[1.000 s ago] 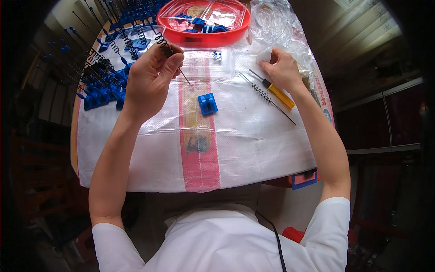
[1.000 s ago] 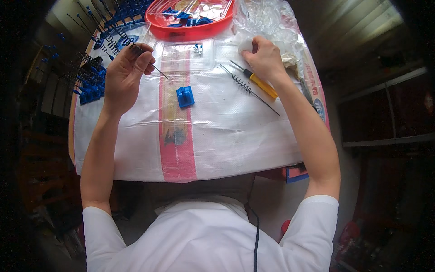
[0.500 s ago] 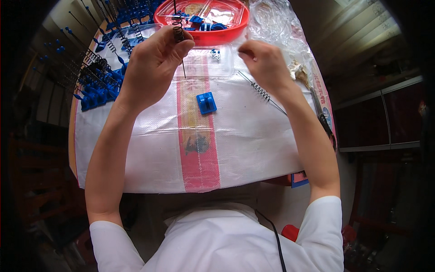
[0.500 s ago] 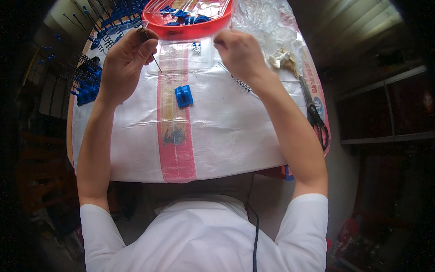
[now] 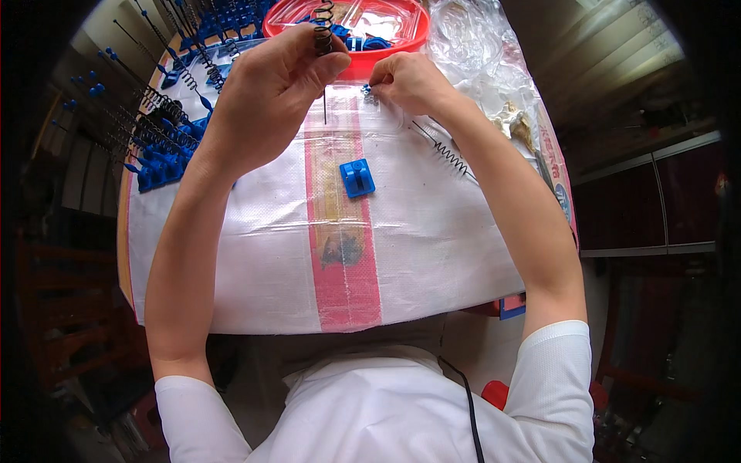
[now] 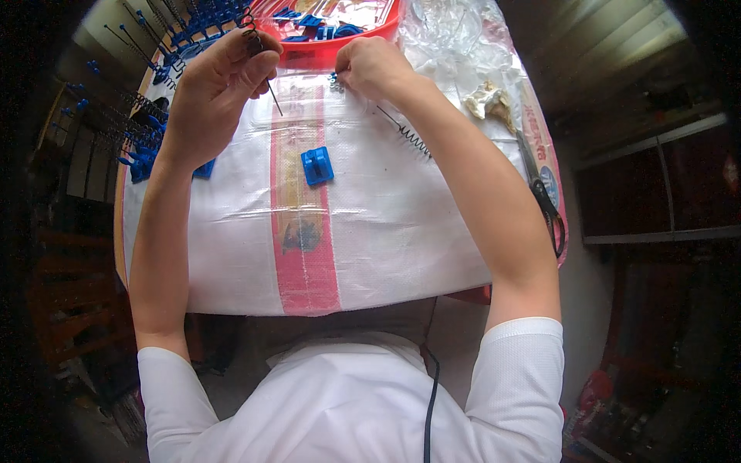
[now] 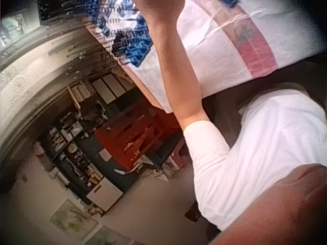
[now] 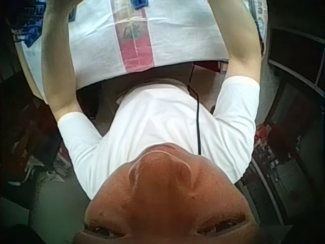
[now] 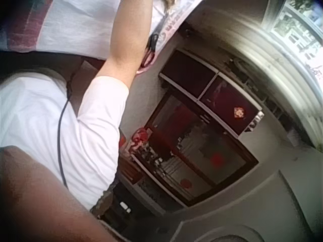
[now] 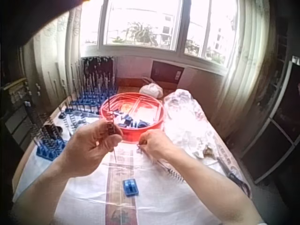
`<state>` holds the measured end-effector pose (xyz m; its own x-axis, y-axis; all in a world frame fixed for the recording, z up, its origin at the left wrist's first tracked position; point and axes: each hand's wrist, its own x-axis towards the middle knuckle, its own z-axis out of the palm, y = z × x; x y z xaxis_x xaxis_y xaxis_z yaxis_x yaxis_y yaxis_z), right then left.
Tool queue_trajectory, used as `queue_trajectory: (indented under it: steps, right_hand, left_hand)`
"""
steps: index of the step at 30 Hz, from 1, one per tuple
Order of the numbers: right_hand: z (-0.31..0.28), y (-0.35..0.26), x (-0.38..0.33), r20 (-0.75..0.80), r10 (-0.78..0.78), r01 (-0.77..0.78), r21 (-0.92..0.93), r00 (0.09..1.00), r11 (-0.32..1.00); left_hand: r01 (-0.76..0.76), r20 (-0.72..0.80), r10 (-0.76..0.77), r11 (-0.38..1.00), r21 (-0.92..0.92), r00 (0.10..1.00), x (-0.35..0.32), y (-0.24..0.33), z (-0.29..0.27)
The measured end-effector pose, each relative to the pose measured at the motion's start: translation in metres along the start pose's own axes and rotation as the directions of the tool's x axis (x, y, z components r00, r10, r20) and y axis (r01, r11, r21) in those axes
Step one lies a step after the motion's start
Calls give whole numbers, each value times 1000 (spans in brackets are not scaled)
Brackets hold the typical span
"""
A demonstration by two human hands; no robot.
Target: Manually assembling a spring-like component onto a plastic base and connecting a wire.
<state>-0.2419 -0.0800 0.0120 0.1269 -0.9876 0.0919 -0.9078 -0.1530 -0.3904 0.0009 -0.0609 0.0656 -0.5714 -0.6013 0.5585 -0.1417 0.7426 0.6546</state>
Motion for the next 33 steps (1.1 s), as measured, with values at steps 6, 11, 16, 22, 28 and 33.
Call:
queue_trajectory:
  steps: [6, 11, 16, 22, 28, 33]
  right_hand:
    - [-5, 1, 1, -72, -32, 30, -34, 997, 999]
    - [-20, -16, -30, -293, -23, 116, 302, 956, 946]
    - [-16, -50, -60, -164, 135, 64, 833, 977, 550]
    - [-2, -58, -70, 28, 148, -32, 999, 989, 25]
    - [9, -60, -68, -25, 102, 40, 989, 994, -140]
    - [8, -61, -73, -76, 140, 102, 978, 987, -182]
  left_hand:
    - [-25, -19, 25, 1000, -18, 1000, 6, 0, -1]
    - [-35, -20, 36, 998, 43, 999, 6, -4, -6]
    - [-44, -3, 44, 997, -59, 999, 8, -5, -16]
    - [79, -68, -100, 964, -252, 993, 19, 22, -16]
    - [-20, -127, -15, 962, -273, 992, 38, 37, -15]
    - [-88, -177, 35, 950, -299, 984, 45, 45, -10]
